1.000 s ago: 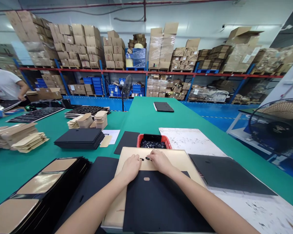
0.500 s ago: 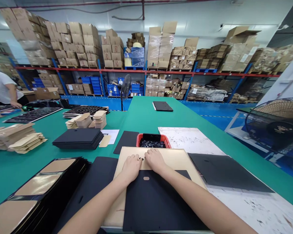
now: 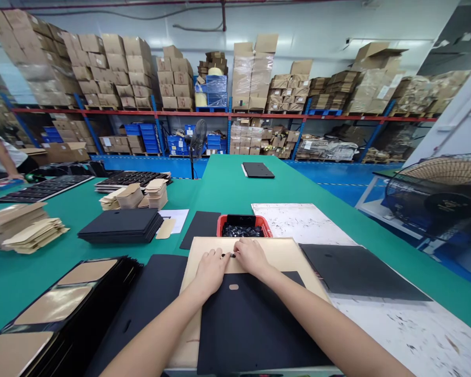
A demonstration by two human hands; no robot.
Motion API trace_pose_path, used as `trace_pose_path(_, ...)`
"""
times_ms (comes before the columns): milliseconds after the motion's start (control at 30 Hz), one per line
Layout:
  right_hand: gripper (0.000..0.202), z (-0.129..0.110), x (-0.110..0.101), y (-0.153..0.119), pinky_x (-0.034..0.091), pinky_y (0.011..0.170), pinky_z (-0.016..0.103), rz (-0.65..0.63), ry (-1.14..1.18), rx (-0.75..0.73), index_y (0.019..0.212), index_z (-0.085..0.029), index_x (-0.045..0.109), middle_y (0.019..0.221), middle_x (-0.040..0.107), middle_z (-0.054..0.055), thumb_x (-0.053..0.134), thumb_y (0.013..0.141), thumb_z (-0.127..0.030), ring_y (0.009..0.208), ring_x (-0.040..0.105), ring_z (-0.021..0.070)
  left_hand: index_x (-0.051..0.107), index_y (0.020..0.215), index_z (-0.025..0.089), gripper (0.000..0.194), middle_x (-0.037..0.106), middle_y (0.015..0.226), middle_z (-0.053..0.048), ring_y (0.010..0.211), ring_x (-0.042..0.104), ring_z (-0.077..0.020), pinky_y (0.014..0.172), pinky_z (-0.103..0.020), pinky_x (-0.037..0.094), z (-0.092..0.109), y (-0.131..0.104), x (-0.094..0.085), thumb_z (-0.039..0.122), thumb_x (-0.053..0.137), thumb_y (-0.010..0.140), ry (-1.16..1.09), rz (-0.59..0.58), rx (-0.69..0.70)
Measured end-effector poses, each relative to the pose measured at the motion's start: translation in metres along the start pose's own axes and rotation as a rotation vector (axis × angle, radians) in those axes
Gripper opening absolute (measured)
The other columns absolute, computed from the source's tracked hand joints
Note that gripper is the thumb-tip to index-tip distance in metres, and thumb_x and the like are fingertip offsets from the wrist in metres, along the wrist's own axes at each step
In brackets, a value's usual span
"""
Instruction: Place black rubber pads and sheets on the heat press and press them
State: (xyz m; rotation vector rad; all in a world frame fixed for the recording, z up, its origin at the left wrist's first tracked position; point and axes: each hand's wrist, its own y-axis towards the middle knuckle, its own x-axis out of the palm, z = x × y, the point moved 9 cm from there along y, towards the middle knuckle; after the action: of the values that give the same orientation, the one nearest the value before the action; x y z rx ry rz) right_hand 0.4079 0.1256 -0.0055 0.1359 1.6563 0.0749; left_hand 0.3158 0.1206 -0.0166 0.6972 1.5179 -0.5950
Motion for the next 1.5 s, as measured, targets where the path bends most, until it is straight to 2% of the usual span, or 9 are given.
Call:
trace_pose_path(267,0.035,0.004,0.004,-0.043,0.032,0.079,0.033,-0.059,-0.102,-0.081,0.111,-0.017,0.062,0.108,0.058,0.01,0.036,0.089,-0.008,0.099,0.049,0.0236,0.051,0.127,0.021,0.044,0.055,0.108,-0.014,0.098,0.053,-0.026,0.082,-0.038,0.039,0.007,0.003,-0.005,0.01,0.033,0.089,0.031,-0.015,-0.008)
trace_pose_path(500,0.033,0.0,0.003,-0.038,0.034,0.078,0.034,-0.068,-0.135,-0.082,0.103,-0.016,0.065,0.105,0.058,0.011,0.036,0.088,-0.006,0.096,0.049,0.0236,0.053,0.125,0.019,0.043,0.055,0.107,-0.015,0.101,0.052,-0.0272,0.082,-0.038,0.041,0.009,0.003,-0.009,0.009,0.036,0.086,0.018,-0.022,-0.017)
trace_pose_path(700,0.032,-0.012,0.006,-0.038,0.033,0.083,0.038,-0.077,-0.164,-0.093,0.102,-0.008,0.065,0.105,0.057,0.017,0.035,0.089,-0.007,0.102,0.046,0.028,0.058,0.116,0.013,0.039,0.056,0.107,-0.016,0.102,0.052,-0.028,0.085,-0.039,0.04,0.013,0.01,-0.007,0.008,0.035,0.086,-0.029,-0.026,-0.013)
trace_pose_path(833,0.031,-0.004,0.002,-0.04,0.034,0.08,0.034,-0.091,-0.123,-0.073,0.103,-0.014,0.064,0.105,0.057,0.013,0.037,0.09,-0.008,0.099,0.048,0.025,0.063,0.103,0.016,0.035,0.057,0.099,-0.013,0.095,0.055,-0.0257,0.081,-0.037,0.043,0.006,0.007,-0.01,0.007,0.035,0.083,-0.1,-0.027,0.002)
trace_pose_path(933,0.032,0.004,-0.001,-0.042,0.034,0.08,0.032,-0.089,-0.08,-0.054,0.106,-0.018,0.063,0.107,0.057,0.011,0.037,0.09,-0.008,0.1,0.049,0.0235,0.064,0.102,0.019,0.037,0.058,0.099,-0.01,0.092,0.056,-0.0228,0.081,-0.035,0.044,-0.002,-0.002,-0.011,0.008,0.033,0.084,-0.178,-0.018,0.031)
trace_pose_path(1033,0.031,0.01,0.0,-0.038,0.035,0.08,0.031,-0.093,-0.025,-0.013,0.101,-0.018,0.066,0.105,0.059,0.011,0.039,0.089,-0.01,0.1,0.05,0.0228,0.059,0.116,0.021,0.043,0.058,0.11,-0.009,0.1,0.055,-0.0212,0.088,-0.034,0.044,-0.01,-0.017,-0.013,0.008,0.031,0.085,-0.263,0.007,0.043)
trace_pose_path(1167,0.025,0.024,0.004,-0.023,0.036,0.075,0.029,-0.098,0.058,0.128,0.095,-0.016,0.068,0.099,0.062,0.01,0.046,0.084,-0.013,0.094,0.055,0.0221,0.057,0.121,0.021,0.043,0.056,0.117,-0.009,0.11,0.052,-0.0214,0.096,-0.035,0.042,-0.02,-0.043,-0.021,0.014,0.03,0.088,-0.519,0.076,0.031)
trace_pose_path(1333,0.018,0.04,0.012,-0.008,0.036,0.061,0.026,-0.17,0.167,0.274,0.085,-0.015,0.067,0.093,0.066,0.011,0.051,0.078,-0.013,0.079,0.061,0.0205,0.059,0.118,0.024,0.038,0.058,0.115,-0.006,0.108,0.054,-0.0203,0.096,-0.036,0.044,-0.02,-0.07,-0.022,0.023,0.034,0.09,-0.692,0.084,0.014)
trace_pose_path(1500,0.009,0.042,0.013,-0.008,0.034,0.058,0.024,-0.204,0.287,0.283,0.073,-0.015,0.064,0.082,0.067,0.008,0.056,0.072,-0.012,0.071,0.06,0.0181,0.059,0.118,0.027,0.037,0.059,0.115,-0.005,0.107,0.055,-0.0201,0.094,-0.035,0.046,-0.014,-0.078,-0.022,0.024,0.037,0.09,-0.744,0.107,-0.006)
